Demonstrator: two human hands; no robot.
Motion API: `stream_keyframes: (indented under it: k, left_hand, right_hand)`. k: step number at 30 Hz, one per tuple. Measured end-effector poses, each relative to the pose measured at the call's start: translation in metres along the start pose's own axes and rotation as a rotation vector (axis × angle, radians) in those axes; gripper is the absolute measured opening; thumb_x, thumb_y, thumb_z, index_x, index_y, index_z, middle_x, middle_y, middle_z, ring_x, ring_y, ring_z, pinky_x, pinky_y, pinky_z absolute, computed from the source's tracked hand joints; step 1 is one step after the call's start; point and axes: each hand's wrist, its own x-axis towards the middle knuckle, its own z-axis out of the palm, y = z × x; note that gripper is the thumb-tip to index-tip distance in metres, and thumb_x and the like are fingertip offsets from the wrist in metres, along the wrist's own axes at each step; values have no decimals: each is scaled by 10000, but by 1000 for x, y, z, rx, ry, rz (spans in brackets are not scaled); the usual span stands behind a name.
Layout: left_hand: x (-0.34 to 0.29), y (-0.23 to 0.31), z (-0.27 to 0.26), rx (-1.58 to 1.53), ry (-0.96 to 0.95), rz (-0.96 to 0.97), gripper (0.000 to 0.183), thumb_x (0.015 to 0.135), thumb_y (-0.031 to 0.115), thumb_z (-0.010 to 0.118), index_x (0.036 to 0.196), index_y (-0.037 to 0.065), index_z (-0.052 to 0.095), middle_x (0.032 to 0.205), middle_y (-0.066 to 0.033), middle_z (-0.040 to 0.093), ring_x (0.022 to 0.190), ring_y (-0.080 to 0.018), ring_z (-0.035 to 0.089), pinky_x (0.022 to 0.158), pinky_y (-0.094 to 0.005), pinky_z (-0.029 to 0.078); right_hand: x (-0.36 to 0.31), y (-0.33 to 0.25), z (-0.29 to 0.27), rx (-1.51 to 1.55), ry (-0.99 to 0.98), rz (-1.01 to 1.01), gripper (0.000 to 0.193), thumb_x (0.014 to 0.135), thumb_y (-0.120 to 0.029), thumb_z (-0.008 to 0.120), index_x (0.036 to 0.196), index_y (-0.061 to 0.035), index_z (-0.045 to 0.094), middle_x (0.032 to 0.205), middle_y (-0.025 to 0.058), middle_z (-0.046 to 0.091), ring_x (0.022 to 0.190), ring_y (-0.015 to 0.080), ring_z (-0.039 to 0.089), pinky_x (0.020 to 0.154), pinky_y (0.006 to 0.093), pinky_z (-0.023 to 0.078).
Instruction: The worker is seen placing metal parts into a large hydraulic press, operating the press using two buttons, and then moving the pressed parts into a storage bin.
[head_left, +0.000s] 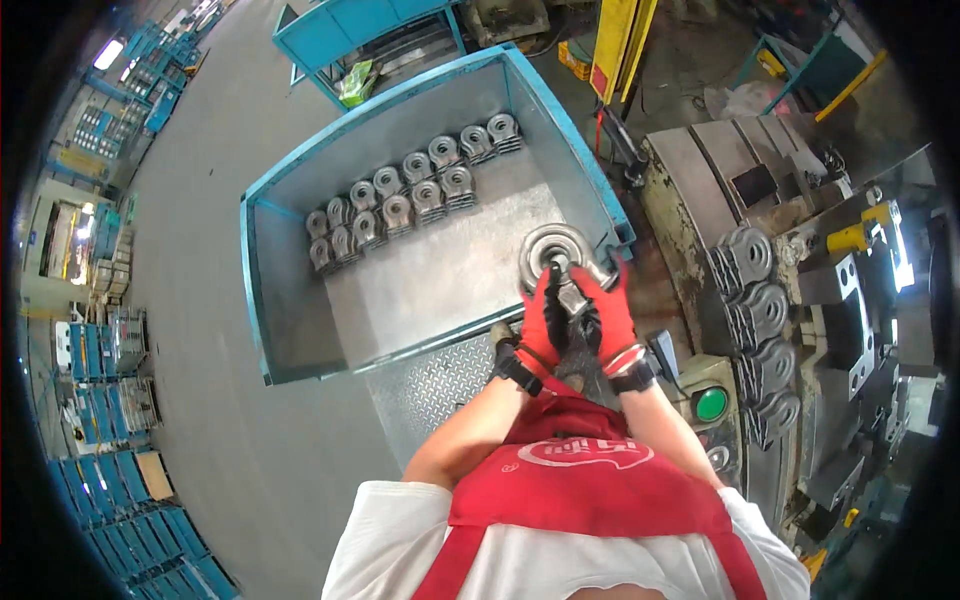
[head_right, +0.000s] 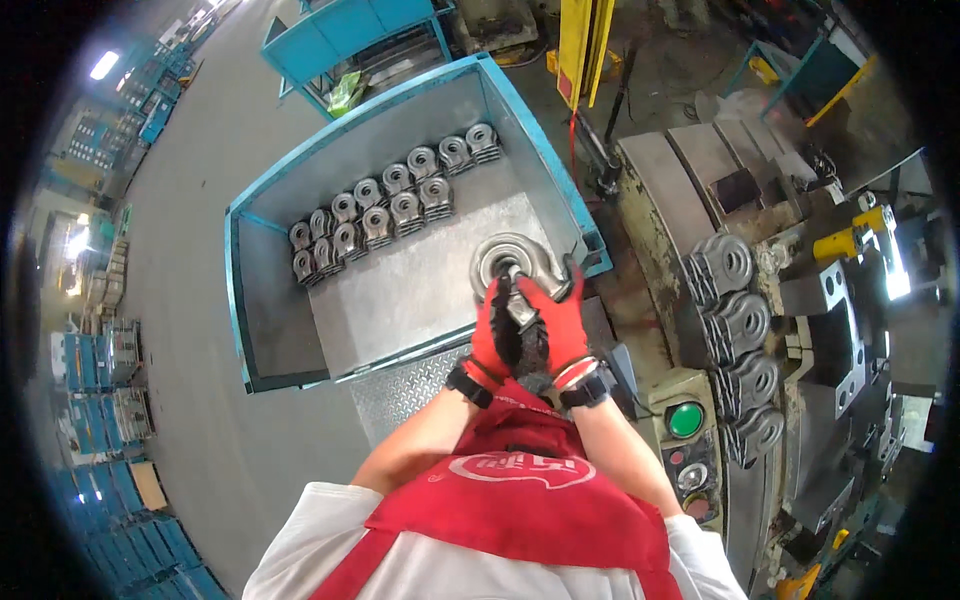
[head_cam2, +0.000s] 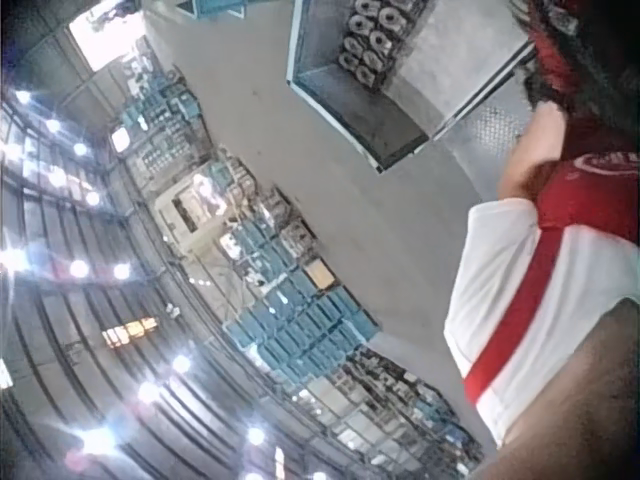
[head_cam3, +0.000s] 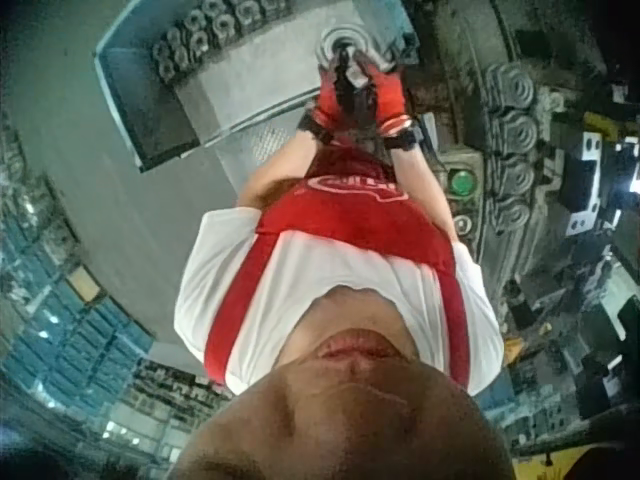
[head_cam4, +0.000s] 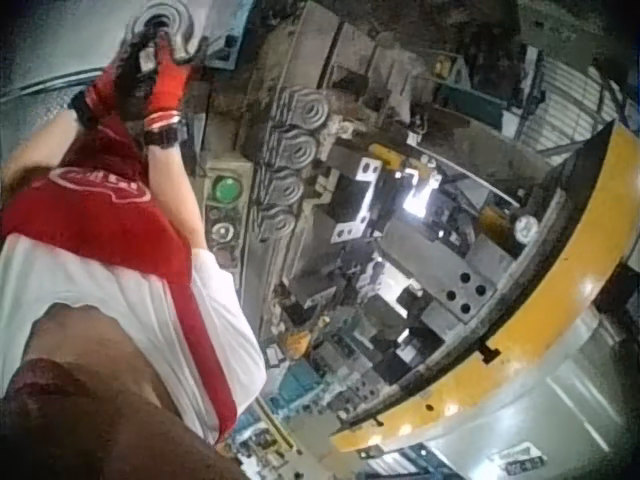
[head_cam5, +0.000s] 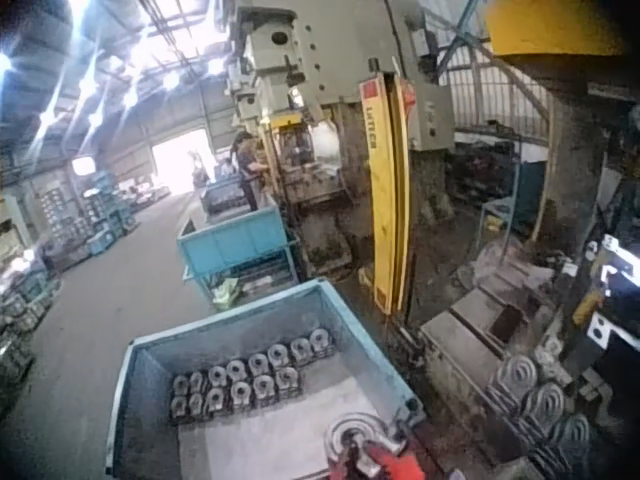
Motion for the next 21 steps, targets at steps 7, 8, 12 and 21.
stream_keyframes:
  k: [7,8,12,21]
  left_hand:
    - [33,-33,-65,-263,124,-551,837,711,125,675,1313,26,103,1222,-146,363,1094,-192,409,911,-279,358]
    - [38,-37,-72,-131,116,-522,886,683,139,701,1317,24,92,1238,-152,343,1116,-204,387,927,-294,341]
    - [62,-60,-95,-14,24,-511,996,626,172,748,1327,22,57,1278,-167,287,1162,-228,331,962,-327,299]
    - [84,-183,-78,-191,74,-735,1064,594,331,753,1354,146,31,1273,-246,267,1179,-335,312,960,-392,298]
  right_hand:
    - [32,94,27,912,-464,415,207,823,-148,499,1009,-63,528,972,82,562,895,184,546,755,304,461]
    - [34,95,37,937,-468,416,197,826,-161,487,998,-73,529,915,88,573,827,199,562,719,320,475]
    - [63,116,56,975,-453,460,178,835,-195,461,960,-90,533,838,76,583,745,212,577,677,362,488]
    - [150,187,70,851,-357,541,174,845,-182,463,937,-64,549,885,83,592,815,201,578,720,348,482]
